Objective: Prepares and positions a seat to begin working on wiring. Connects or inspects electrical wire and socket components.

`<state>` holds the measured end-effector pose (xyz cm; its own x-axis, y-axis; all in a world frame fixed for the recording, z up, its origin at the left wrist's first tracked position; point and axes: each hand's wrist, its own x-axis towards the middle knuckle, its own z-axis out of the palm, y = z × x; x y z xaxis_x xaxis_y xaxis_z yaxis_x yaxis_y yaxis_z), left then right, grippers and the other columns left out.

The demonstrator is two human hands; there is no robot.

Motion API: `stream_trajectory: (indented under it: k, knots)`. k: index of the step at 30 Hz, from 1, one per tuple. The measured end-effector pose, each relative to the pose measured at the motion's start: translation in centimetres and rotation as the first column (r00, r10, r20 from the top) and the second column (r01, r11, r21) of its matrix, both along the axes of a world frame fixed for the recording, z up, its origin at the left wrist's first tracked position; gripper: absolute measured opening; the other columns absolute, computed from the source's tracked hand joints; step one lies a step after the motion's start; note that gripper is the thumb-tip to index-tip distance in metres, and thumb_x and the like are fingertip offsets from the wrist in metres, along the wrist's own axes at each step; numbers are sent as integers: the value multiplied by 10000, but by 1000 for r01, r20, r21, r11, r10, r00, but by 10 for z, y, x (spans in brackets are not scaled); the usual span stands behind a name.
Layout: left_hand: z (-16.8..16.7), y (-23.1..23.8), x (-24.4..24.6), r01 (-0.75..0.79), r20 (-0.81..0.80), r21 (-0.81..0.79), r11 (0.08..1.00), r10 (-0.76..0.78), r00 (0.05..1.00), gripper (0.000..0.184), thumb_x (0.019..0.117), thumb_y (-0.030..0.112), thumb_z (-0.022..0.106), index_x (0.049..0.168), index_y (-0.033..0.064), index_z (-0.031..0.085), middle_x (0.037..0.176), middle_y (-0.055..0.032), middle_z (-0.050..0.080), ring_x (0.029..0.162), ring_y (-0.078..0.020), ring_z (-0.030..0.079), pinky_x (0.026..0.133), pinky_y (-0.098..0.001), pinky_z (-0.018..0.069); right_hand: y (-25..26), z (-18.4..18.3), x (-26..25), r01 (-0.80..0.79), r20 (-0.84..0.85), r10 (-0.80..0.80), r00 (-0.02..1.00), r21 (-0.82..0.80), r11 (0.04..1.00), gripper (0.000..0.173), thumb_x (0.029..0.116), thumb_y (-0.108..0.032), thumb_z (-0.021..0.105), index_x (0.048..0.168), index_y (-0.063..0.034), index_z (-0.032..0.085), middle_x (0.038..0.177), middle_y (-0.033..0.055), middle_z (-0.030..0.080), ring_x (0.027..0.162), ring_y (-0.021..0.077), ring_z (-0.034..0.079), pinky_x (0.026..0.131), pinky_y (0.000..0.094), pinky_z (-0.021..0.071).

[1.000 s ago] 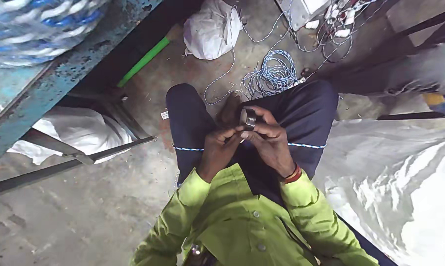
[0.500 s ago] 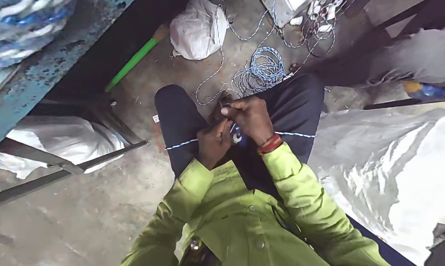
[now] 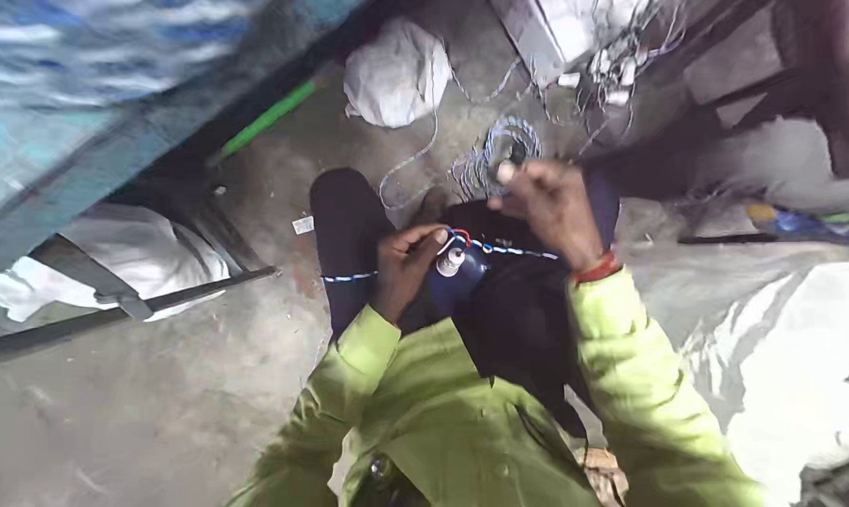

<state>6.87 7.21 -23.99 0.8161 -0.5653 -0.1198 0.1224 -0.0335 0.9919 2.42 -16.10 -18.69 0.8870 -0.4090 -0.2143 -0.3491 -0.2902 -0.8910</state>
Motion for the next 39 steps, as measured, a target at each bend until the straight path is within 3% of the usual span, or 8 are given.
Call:
stream_trajectory:
  k: [4,9,15,22,29,34,36,39]
  knots:
    - [14,-4,24,-45,-304,-10,999,40,952,181,1007,196,645,912,106,770,666,80,582,501,15,405,457,-145,331,33,-13,-37,-57,71,55,996,25,998,317,1103,-299,447,1105,-61,656,889,14,768,751,98,740,664,278,620]
    - [33,10,32,113,-506,33,993,-81,858,153,995,171,636,1010,111,776,774,42,631,582,-19,472,513,-158,375,34,-29,-60,-120,153,133,979,-92,988,205,1002,-263,657,1058,-66,657,765,-39,630,638,25,576,581,210,503]
    - [39,11,28,100,-518,87,991,-41,855,151,1004,144,630,1030,100,772,773,50,630,596,-18,481,552,-163,407,19,-28,-75,-163,193,167,967,-36,986,318,829,-86,830,1110,-24,694,1031,31,758,923,87,728,850,269,622]
    - [31,14,19,2,-500,76,997,36,865,191,1013,175,602,985,73,761,825,-4,699,663,-48,578,610,-192,486,26,-23,-78,-1,279,-33,960,120,993,248,832,12,793,1043,-31,671,936,-7,736,793,59,695,730,221,607]
    - [24,17,19,8,-572,54,998,24,820,219,1032,207,578,997,83,755,767,6,657,612,-48,558,569,-194,489,29,-31,-79,-97,248,141,958,-184,978,265,857,-126,814,1074,-13,711,1020,52,745,939,84,715,868,259,608]
    - [19,14,14,-16,78,279,960,-7,997,218,1033,127,575,1164,75,740,1108,-20,727,925,-98,701,814,-286,601,35,-31,-80,-57,255,120,959,-242,969,152,861,-123,732,986,-37,741,950,50,727,852,72,682,767,229,585]
    - [21,11,14,-33,489,401,915,-184,853,367,1010,135,550,1357,80,656,1408,-114,600,1262,-203,584,1043,-400,495,36,-30,-80,-38,268,81,960,-163,986,160,864,-110,759,998,-27,729,943,34,737,829,51,693,742,226,603]
    - [27,0,16,86,701,437,895,-399,591,354,993,220,526,1279,127,714,1413,-116,618,1401,-336,477,1129,-561,371,37,-30,-80,-1,292,25,956,-84,996,206,861,-105,790,1035,-25,711,922,6,752,814,49,710,744,238,617]
